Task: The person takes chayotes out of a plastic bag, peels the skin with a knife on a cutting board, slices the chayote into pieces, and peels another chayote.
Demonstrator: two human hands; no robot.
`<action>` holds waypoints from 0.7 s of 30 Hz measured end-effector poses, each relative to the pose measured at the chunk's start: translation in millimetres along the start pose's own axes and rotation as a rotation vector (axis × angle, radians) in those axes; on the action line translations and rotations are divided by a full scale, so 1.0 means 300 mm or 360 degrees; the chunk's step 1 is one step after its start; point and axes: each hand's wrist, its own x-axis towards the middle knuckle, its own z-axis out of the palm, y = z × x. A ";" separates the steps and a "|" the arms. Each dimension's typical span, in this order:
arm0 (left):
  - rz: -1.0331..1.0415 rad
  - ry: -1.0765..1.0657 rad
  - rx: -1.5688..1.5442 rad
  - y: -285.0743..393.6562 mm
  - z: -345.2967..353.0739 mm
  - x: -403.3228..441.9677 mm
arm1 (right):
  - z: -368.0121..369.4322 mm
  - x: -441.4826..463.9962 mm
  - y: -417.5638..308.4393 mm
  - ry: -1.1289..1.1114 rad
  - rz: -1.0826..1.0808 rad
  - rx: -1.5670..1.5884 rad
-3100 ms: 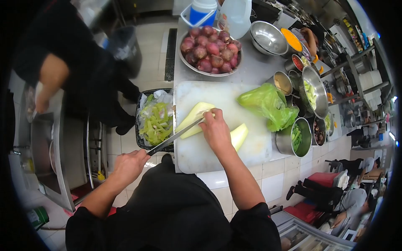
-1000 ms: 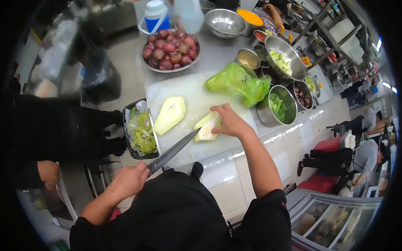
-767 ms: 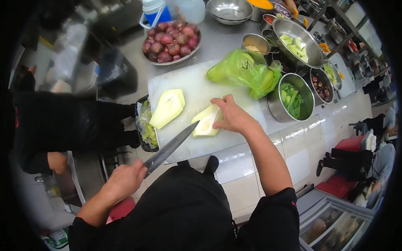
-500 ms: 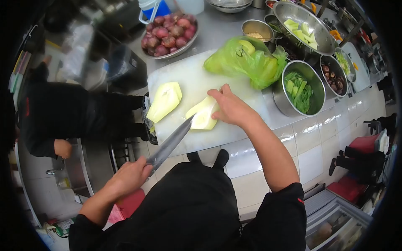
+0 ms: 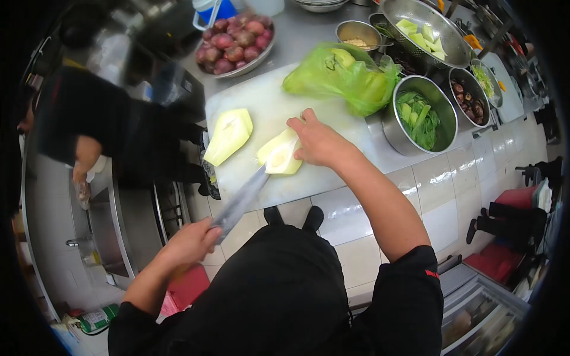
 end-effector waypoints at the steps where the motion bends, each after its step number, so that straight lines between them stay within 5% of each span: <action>1: -0.0002 0.0007 -0.0040 0.006 0.011 0.010 | -0.003 0.004 -0.003 -0.0012 -0.0015 0.0008; 4: 0.0346 0.0484 0.0596 -0.114 0.033 0.055 | 0.002 0.003 0.004 0.0035 -0.0039 -0.0008; 7: 0.0279 0.0648 0.0936 -0.088 -0.080 0.048 | 0.039 -0.013 0.014 0.0015 0.0073 -0.0312; 10: 0.0583 0.0794 0.1033 -0.120 -0.184 0.109 | 0.065 -0.068 -0.034 0.0366 0.0039 -0.0328; 21: 0.1032 0.1298 0.1557 -0.078 -0.478 0.032 | 0.151 -0.016 -0.128 0.0390 0.0163 -0.0456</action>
